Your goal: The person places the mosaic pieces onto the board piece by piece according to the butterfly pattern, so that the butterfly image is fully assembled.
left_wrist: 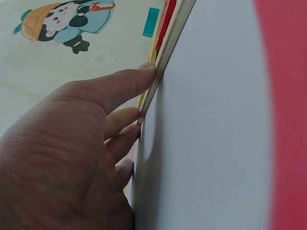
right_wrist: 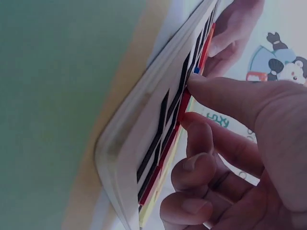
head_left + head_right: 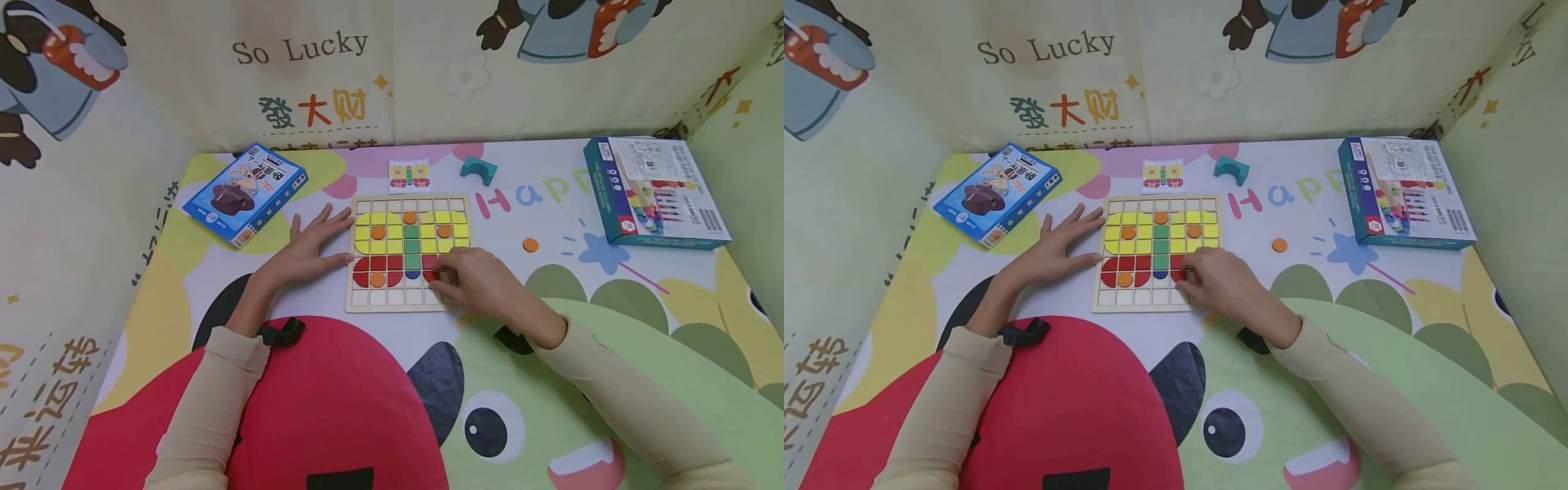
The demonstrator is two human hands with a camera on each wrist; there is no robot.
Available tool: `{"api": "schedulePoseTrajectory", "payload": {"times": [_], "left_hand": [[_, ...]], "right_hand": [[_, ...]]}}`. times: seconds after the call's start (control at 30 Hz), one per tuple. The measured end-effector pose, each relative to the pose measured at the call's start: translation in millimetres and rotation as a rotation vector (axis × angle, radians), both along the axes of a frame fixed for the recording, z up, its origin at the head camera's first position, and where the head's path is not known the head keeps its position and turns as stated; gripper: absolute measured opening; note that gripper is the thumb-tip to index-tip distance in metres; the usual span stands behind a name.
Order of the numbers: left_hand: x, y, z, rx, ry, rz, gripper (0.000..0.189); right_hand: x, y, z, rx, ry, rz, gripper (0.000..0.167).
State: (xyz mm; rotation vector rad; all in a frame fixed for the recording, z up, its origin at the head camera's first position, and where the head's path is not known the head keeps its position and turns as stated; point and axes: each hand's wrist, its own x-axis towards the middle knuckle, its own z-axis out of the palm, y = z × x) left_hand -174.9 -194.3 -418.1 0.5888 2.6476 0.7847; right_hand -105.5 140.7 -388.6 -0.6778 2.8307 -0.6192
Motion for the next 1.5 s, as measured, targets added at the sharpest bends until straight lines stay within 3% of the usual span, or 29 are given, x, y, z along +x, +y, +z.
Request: {"api": "schedulePoseTrajectory", "payload": {"times": [0.3,0.6,0.9,1.1,1.5], "left_hand": [[-0.5,0.6,0.3,0.004,0.003,0.0,0.084],[0.6,-0.1,-0.7,0.01,0.005,0.004,0.084],[0.1,-0.6,-1.2,0.006,0.006,0.0,0.085],[-0.6,-0.7,-0.7,-0.002,0.004,-0.004,0.085],[-1.0,-0.8,-1.4,0.0,0.007,-0.005,0.085]], "right_hand": [[-2.2,7,-2.4,-0.026,-0.053,-0.109,0.034],[-3.2,16,1.6,-0.002,-0.07,-0.142,0.037],[-17.1,86,13.9,-0.063,0.019,-0.167,0.024],[-23.2,130,9.4,-0.002,-0.028,-0.238,0.03],[-28.5,143,-2.7,0.022,-0.034,-0.276,0.033]]}}
